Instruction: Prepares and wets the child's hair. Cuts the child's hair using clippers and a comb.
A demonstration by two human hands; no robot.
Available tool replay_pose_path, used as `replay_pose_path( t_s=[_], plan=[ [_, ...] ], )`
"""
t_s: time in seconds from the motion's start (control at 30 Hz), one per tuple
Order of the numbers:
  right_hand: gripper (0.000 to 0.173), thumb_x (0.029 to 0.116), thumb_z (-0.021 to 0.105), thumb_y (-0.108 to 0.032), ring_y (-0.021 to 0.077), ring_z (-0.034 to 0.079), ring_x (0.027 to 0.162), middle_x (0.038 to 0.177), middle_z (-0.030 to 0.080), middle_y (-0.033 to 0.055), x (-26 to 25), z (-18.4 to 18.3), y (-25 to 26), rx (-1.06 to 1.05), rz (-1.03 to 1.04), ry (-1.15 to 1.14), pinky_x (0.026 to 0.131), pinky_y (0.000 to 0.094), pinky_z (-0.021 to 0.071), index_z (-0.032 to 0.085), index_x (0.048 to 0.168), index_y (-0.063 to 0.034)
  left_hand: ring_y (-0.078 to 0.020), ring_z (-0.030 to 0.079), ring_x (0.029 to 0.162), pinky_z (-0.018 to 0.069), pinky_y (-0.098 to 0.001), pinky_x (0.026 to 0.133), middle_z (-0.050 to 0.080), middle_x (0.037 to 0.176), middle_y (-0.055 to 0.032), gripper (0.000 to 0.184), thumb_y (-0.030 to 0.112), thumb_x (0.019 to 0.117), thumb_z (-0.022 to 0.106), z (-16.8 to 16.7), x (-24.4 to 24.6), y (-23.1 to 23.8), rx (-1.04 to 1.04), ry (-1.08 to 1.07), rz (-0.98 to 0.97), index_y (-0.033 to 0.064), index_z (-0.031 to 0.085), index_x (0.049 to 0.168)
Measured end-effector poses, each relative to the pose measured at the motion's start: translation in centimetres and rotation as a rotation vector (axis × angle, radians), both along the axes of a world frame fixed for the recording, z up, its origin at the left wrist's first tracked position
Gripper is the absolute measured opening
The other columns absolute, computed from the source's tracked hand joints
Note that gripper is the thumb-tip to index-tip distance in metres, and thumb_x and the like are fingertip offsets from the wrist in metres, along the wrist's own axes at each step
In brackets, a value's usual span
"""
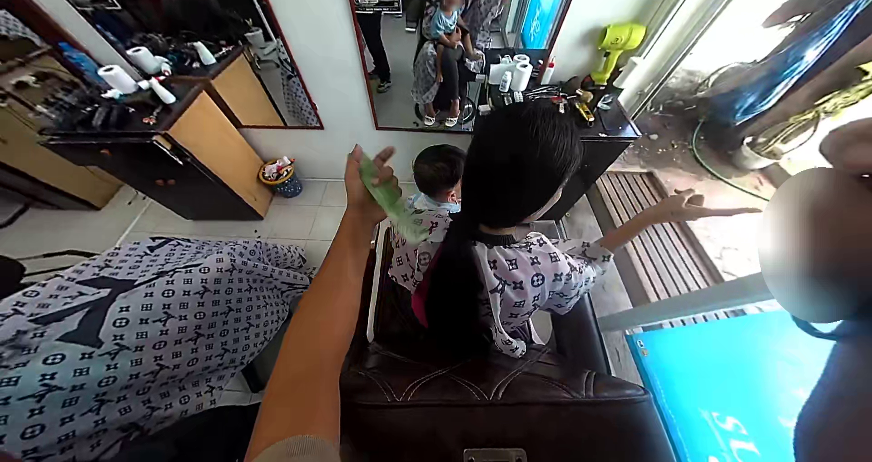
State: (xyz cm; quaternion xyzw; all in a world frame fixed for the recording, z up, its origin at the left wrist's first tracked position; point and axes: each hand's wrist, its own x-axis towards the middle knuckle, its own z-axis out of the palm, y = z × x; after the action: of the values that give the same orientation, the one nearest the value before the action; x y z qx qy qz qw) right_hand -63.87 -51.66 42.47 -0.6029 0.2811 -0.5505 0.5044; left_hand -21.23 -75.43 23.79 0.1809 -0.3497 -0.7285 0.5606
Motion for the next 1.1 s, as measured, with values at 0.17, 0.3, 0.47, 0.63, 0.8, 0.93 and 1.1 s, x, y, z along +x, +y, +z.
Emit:
replay_pose_path(
  t_s=[0.17, 0.3, 0.47, 0.63, 0.8, 0.93, 1.1],
  plan=[
    [0.061, 0.0753, 0.084, -0.035, 0.0080, 0.071, 0.088, 0.102, 0.072, -0.0038, 4.3, -2.1, -3.2, 0.058, -0.009, 0.641, 0.075, 0.0277, 0.0619, 0.059, 0.129, -0.0208, -0.0019, 0.050, 0.044, 0.0496, -0.0215, 0.048, 0.053, 0.052, 0.0110, 0.079, 0.066, 0.1036, 0.011, 1.5, 1.8, -0.5, 0.071, -0.330, -0.347, 0.0162, 0.070, 0.119],
    [0.068, 0.0661, 0.084, -0.026, 0.0227, 0.066, 0.109, 0.121, 0.068, 0.0099, 6.6, -9.9, -3.9, 0.023, 0.023, 1.101, 0.091, 0.0458, 0.0565, 0.064, 0.129, -0.0098, -0.0061, 0.044, 0.047, 0.0442, -0.0256, 0.051, 0.048, 0.056, 0.0039, 0.067, 0.053, 0.1098, 0.021, 3.1, 0.7, 0.7, -0.068, -1.155, -0.374, 0.0059, 0.066, 0.125],
    [0.067, 0.0681, 0.089, -0.028, 0.0392, 0.038, 0.147, 0.161, 0.035, 0.0201, 5.1, -17.2, -6.6, 0.097, 0.119, 1.277, 0.112, 0.0557, 0.0420, 0.064, 0.129, -0.0150, -0.0197, 0.057, 0.061, 0.0522, -0.0396, 0.063, 0.064, 0.081, -0.0112, 0.052, 0.052, 0.1081, 0.042, 0.0, 0.3, 4.4, -0.159, -1.464, -0.516, 0.0154, 0.058, 0.142],
    [0.072, 0.0668, 0.090, -0.026, 0.0373, 0.036, 0.149, 0.160, 0.036, 0.0204, 5.1, -18.8, -7.8, 0.161, 0.133, 1.272, 0.116, 0.0535, 0.0389, 0.062, 0.132, -0.0141, -0.0163, 0.057, 0.062, 0.0521, -0.0381, 0.065, 0.065, 0.083, -0.0074, 0.056, 0.057, 0.1053, 0.044, -1.7, 0.6, 5.0, -0.150, -1.465, -0.481, 0.0211, 0.055, 0.146],
    [0.072, 0.0665, 0.088, -0.026, 0.0377, 0.043, 0.144, 0.158, 0.039, 0.0212, 5.3, -18.8, -7.7, 0.160, 0.137, 1.258, 0.112, 0.0534, 0.0429, 0.062, 0.132, -0.0128, -0.0158, 0.060, 0.066, 0.0535, -0.0393, 0.067, 0.068, 0.088, -0.0072, 0.054, 0.056, 0.1042, 0.047, -2.1, 0.8, 5.2, -0.140, -1.438, -0.457, 0.0198, 0.057, 0.143],
    [0.073, 0.0655, 0.089, -0.028, 0.0375, 0.042, 0.145, 0.159, 0.038, 0.0228, 5.2, -18.5, -7.0, 0.168, 0.161, 1.232, 0.113, 0.0517, 0.0422, 0.063, 0.132, -0.0124, -0.0153, 0.057, 0.062, 0.0515, -0.0377, 0.064, 0.064, 0.081, -0.0063, 0.053, 0.055, 0.1044, 0.049, -2.4, 1.1, 5.8, -0.131, -1.405, -0.450, 0.0197, 0.057, 0.143],
    [0.074, 0.0645, 0.090, -0.024, 0.0349, 0.050, 0.138, 0.154, 0.046, 0.0194, 3.9, -18.2, -5.8, 0.177, 0.209, 1.214, 0.107, 0.0513, 0.0482, 0.063, 0.133, -0.0133, -0.0129, 0.057, 0.063, 0.0516, -0.0350, 0.063, 0.065, 0.086, -0.0050, 0.056, 0.059, 0.1034, 0.046, -2.7, 1.5, 7.1, -0.121, -1.382, -0.480, 0.0220, 0.056, 0.144]
  ],
)
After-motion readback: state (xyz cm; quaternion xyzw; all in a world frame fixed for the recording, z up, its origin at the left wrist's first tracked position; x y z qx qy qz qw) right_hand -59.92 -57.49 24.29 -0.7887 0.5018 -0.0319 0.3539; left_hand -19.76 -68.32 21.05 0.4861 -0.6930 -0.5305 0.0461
